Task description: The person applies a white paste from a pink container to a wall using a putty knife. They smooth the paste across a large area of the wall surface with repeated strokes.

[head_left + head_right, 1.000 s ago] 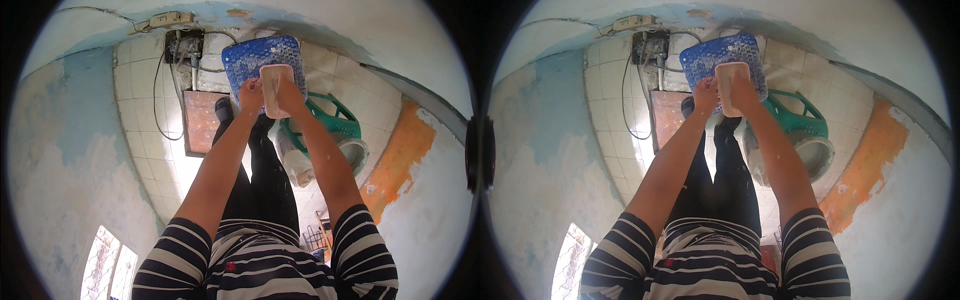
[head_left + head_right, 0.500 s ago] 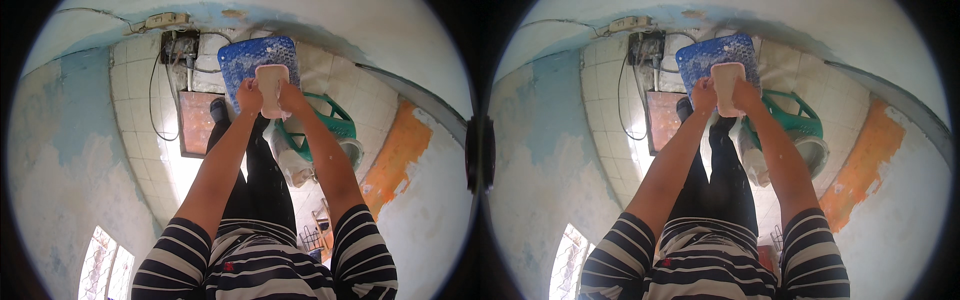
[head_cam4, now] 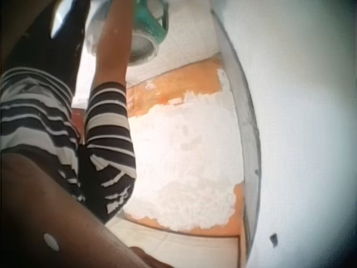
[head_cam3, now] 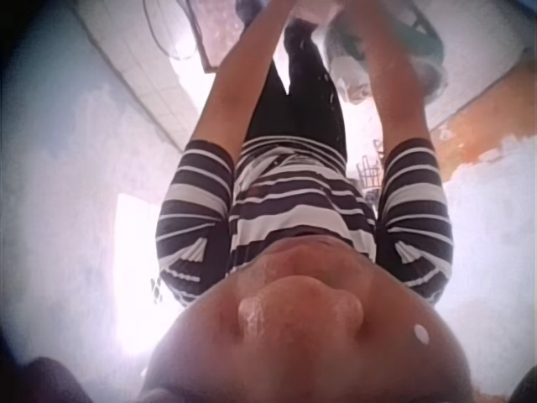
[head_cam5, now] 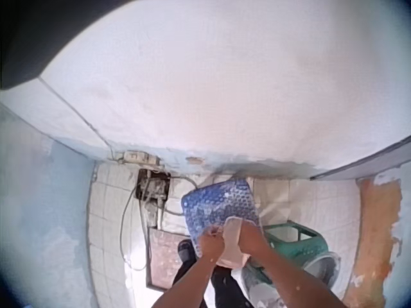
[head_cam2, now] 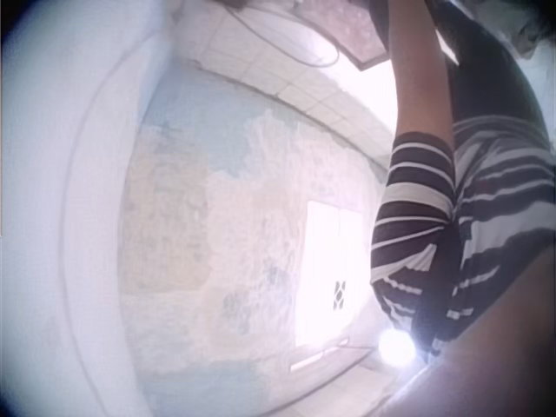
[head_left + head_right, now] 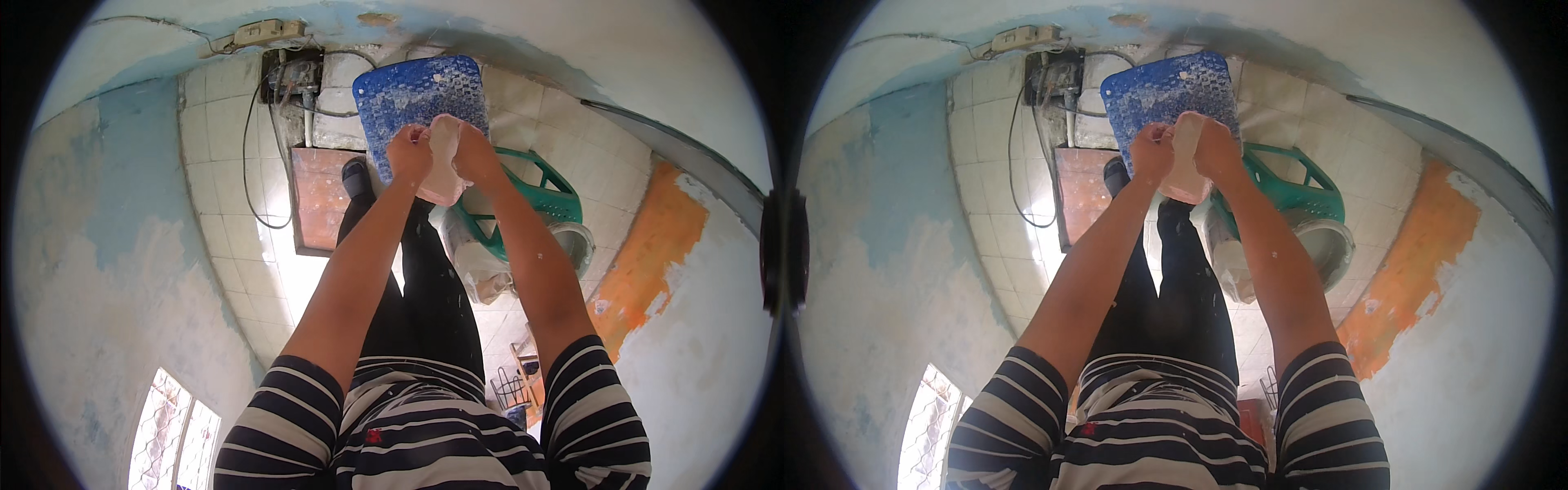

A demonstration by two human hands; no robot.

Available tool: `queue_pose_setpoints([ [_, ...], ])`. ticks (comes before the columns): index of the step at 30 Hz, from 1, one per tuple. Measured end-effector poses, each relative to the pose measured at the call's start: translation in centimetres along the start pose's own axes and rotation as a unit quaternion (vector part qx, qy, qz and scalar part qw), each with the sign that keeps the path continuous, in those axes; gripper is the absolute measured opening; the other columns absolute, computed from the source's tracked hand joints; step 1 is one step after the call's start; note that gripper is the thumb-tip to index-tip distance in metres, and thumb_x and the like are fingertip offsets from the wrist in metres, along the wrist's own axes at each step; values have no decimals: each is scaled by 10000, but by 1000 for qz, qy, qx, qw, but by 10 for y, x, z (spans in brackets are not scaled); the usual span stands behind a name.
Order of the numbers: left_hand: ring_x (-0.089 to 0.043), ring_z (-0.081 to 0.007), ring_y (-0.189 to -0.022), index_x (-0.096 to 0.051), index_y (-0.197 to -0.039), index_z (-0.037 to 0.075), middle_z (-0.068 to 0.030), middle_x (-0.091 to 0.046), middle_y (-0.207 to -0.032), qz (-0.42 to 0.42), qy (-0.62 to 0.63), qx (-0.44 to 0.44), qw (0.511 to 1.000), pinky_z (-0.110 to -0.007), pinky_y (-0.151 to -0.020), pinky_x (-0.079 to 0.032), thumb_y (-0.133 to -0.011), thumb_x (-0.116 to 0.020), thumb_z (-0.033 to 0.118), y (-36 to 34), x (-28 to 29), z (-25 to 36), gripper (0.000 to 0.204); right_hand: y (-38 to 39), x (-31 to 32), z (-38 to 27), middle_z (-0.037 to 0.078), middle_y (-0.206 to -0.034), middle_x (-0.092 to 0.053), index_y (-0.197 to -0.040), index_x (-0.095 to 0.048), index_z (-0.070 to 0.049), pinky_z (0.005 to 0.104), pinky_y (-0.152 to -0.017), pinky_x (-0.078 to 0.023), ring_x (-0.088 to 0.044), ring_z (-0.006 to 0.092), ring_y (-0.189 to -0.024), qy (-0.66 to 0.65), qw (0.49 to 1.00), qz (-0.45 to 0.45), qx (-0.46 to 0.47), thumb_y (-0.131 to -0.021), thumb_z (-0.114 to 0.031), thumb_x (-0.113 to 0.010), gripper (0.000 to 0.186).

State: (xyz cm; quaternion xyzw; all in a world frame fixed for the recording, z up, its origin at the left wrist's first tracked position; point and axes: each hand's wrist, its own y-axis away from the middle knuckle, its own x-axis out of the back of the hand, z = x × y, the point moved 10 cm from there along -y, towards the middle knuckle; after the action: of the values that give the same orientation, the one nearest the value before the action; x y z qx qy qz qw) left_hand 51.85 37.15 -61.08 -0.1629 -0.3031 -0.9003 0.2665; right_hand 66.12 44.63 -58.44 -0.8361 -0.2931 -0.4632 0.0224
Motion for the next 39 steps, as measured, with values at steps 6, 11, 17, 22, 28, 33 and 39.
queue_pose_setpoints([
  [6,-686,-245,-759,-676,-970,41,-136,-700,-834,9,-17,-50,999,-345,-690,-525,-865,-630,233,3,-11,0,223,22,1,25,294,-921,-625,-1062,-458,20,543,-750,-473,-592,503,-862,-32,989,-5,-141,-773,-77,-561,322],
  [11,-684,-236,-797,-664,-1062,55,-125,-701,-891,-49,134,80,986,-355,-733,-521,-865,-620,189,-18,-21,-100,242,35,20,27,279,-957,-630,-1139,-453,-20,531,-814,-477,-598,471,-931,-28,982,-38,-184,-785,-62,-578,377],
  [17,-629,-152,-871,-579,-1226,6,-97,-671,-994,-164,117,61,978,-288,-774,-502,-932,-541,171,9,-38,-81,339,69,11,53,283,-1126,-594,-1219,-439,3,486,-863,-472,-576,467,-1031,-146,961,134,-196,-792,-28,-532,439],
  [22,-591,-151,-1019,-503,-1305,27,-101,-609,-1136,-234,313,125,912,-279,-880,-477,-957,-520,164,28,-52,-70,374,85,9,64,233,-1124,-598,-1207,-462,13,398,-899,-472,-606,365,-1042,-216,946,138,-197,-794,-2,-511,415],
  [28,-528,-223,-1186,-425,-1338,76,-111,-521,-1317,-378,535,198,729,-422,-1018,-419,-977,-510,349,105,-31,11,461,118,101,4,151,-1058,-623,-1197,-482,8,301,-829,-475,-613,181,-931,-323,929,54,-172,-797,53,-479,402],
  [33,-419,-314,-1316,-303,-1476,114,-143,-403,-1453,-411,533,187,716,-482,-1099,-339,-833,-407,759,194,18,110,917,161,204,-88,124,-944,-652,-1179,-505,3,290,-772,-471,-606,169,-796,-263,954,-59,-132,-796,54,-463,388],
  [39,-473,-282,-1272,-377,-1439,138,-99,-470,-1400,-405,635,56,656,-458,-1055,-407,-868,-368,736,277,95,223,827,211,322,-206,202,-837,-623,-1127,-534,-11,378,-672,-474,-618,363,-727,-248,968,-10,-30,-782,9,-522,345],
])
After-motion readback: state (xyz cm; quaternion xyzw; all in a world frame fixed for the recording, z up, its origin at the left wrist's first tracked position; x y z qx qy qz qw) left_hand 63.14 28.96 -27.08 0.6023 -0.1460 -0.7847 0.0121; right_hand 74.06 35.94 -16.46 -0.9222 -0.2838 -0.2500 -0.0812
